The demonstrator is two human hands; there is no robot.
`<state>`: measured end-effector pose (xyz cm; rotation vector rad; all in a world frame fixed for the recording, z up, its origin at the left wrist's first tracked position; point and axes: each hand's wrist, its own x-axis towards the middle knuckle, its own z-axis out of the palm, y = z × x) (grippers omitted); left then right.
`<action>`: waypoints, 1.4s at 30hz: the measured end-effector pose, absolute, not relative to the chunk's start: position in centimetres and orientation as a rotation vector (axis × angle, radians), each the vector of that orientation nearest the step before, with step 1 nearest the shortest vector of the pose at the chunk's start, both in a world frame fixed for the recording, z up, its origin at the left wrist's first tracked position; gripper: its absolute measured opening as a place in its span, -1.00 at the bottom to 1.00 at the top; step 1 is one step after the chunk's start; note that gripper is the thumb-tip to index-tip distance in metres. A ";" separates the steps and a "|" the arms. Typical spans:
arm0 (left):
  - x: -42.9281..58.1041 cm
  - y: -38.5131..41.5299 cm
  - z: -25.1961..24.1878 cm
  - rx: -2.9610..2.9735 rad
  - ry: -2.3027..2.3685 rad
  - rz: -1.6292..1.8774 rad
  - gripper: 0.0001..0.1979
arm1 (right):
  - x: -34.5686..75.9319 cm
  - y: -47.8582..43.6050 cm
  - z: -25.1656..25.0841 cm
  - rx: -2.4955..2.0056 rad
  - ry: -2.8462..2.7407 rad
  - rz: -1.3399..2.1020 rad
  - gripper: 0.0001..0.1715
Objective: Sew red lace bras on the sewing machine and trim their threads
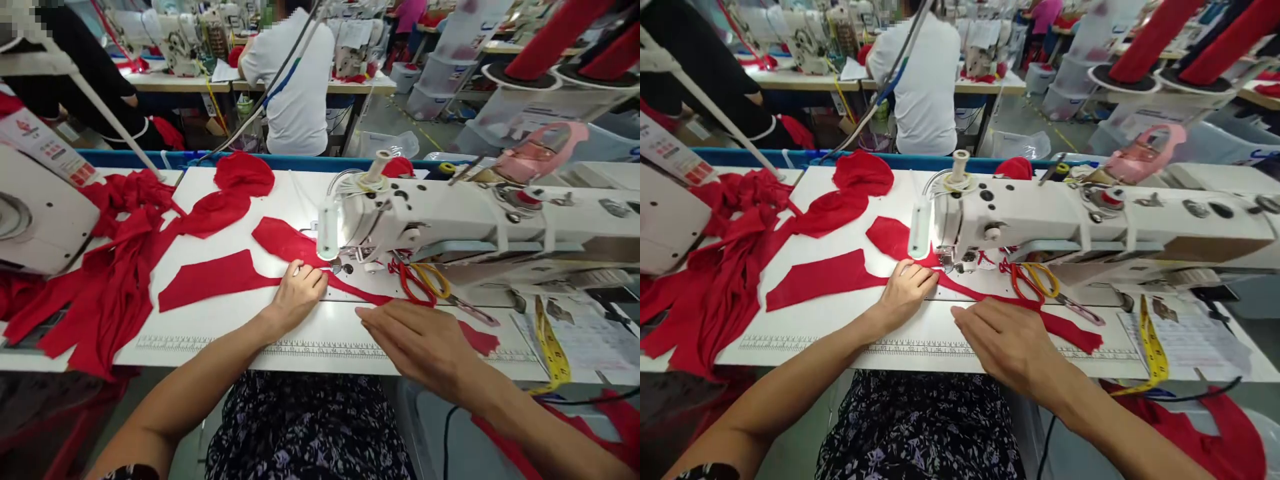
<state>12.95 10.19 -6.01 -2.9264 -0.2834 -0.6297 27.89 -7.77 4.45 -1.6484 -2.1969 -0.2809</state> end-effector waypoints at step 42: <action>13.1 10.3 -5.8 -2.922 -0.131 -0.688 -0.67 | 38.1 -13.0 -1.9 -2.558 -1.234 -0.235 -0.62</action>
